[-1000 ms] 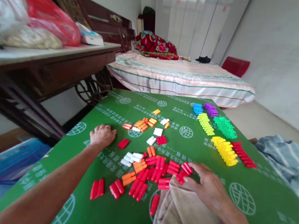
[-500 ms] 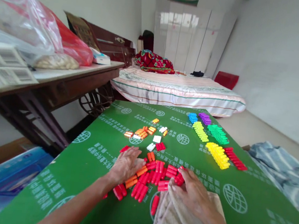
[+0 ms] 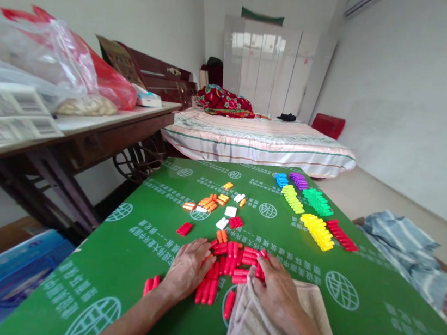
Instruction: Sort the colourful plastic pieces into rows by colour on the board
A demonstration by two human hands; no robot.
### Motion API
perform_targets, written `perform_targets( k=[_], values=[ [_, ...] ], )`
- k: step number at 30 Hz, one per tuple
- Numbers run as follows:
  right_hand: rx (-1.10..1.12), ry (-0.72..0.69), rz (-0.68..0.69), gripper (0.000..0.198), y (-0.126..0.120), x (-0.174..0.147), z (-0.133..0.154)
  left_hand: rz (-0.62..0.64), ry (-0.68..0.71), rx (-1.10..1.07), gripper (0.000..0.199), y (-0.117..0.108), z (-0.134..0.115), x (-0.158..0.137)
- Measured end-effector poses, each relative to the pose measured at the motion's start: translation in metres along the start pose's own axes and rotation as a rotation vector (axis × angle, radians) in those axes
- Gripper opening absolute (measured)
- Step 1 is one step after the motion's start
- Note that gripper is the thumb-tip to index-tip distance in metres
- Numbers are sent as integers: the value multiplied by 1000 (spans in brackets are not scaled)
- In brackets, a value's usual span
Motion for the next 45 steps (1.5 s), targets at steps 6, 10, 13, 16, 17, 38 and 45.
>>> perform_targets(
  k=[6, 10, 13, 16, 17, 38, 45],
  values=[
    [-8, -38, -56, 40, 7, -2, 2, -7, -3, 8, 44, -2, -3, -10],
    [-15, -54, -75, 38, 10, -3, 2, -9, 5, 24, 44, -4, -3, -15],
    [-28, -64, -83, 39, 11, -5, 2, -27, -1, 39, 46, -8, -1, -21],
    [-27, -88, -110, 41, 11, -7, 3, -54, -35, 60, 50, -16, 8, -31],
    [-27, -95, -117, 42, 12, -7, 2, -65, -53, 70, 52, -19, 13, -35],
    [-170, -118, -211, 40, 26, -17, 0, -189, -127, 75, 69, 15, 39, -82],
    [-145, -124, -244, 42, 25, -18, 0, -180, -73, 59, 68, 20, 32, -75]
  ],
)
Point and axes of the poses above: each hand's wrist, its own x-axis towards the middle knuckle, its own y-axis out of the palm, z = x × y, the point moved 5 cm from there along x, towards the middle knuckle, and after that the axes turned 3 degrees about -y, right-handed, at the moved point
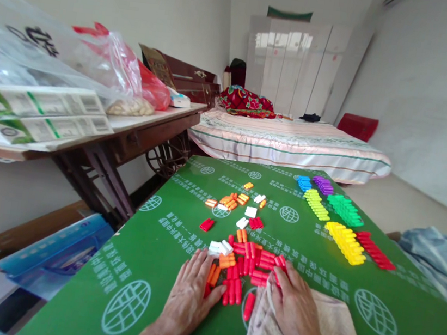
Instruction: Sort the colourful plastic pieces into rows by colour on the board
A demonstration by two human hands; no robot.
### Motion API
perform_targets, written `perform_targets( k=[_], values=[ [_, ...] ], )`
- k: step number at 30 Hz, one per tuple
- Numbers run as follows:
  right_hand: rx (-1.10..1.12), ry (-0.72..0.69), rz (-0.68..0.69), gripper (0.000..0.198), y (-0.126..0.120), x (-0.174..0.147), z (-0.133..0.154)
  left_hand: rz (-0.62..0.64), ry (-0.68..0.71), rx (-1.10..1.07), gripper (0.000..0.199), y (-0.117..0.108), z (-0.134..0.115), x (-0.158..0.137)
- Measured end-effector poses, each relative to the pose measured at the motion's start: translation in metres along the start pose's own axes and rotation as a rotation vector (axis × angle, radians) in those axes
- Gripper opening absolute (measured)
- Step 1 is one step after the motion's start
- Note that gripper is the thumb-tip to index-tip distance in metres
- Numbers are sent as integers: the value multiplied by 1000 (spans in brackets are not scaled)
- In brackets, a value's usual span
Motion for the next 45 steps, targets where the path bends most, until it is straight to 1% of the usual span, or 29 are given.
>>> perform_targets(
  k=[6, 8, 12, 14, 19, 21, 24, 26, 28, 31, 34, 36, 38, 41, 43, 45],
  values=[
    [1, -13, 16, 44, -3, 0, 1, 116, 9, -47, 69, -8, -19, 8],
    [9, -20, 16, 45, -3, 0, 1, 113, 0, -58, 64, -13, -22, 12],
    [15, -22, 5, 43, -1, -2, 0, 61, -9, -101, 51, -24, -19, 25],
    [1, -24, 2, 44, 1, -3, -1, 79, -3, -109, 49, -27, -18, 33],
    [-10, -45, -44, 43, 5, -4, -4, 281, -5, -117, 51, -24, -22, 54],
    [-10, -68, -75, 42, 6, -5, -4, 323, -3, -143, 49, -24, -25, 61],
    [-13, -98, -74, 43, 7, -6, -6, 322, 14, -188, 40, -25, -29, 72],
    [-4, -98, -32, 43, 6, -5, -8, 311, 29, -225, 33, -25, -30, 79],
    [25, -81, 26, 44, 0, 4, -12, 301, 36, -256, 29, -23, -28, 84],
    [68, -38, 128, 42, -14, 36, -16, 291, 47, -293, 28, -18, -25, 90],
    [84, -6, 220, 39, -24, 90, -18, 272, 85, -325, 27, -15, -26, 94],
    [60, 5, 260, 38, -22, 131, -20, 267, 123, -331, 28, -13, -28, 98],
    [34, -13, 290, 39, -10, 172, -22, 264, 160, -320, 30, -11, -29, 101],
    [30, -80, 327, 45, 18, 222, -25, 254, 220, -269, 30, -6, -29, 106],
    [58, -148, 355, 50, 37, 246, -25, 220, 280, -217, 30, -5, -28, 107],
    [98, -198, 404, 49, 52, 262, -25, 148, 352, -159, 31, -5, -28, 106]
  ],
)
Point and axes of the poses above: each hand's wrist, its own x-axis towards the middle knuckle, its own y-axis out of the palm, z = x × y, the point moved 5 cm from there along x, towards the middle knuckle, and after that the axes turned 3 degrees about -y, right-handed, at the moved point
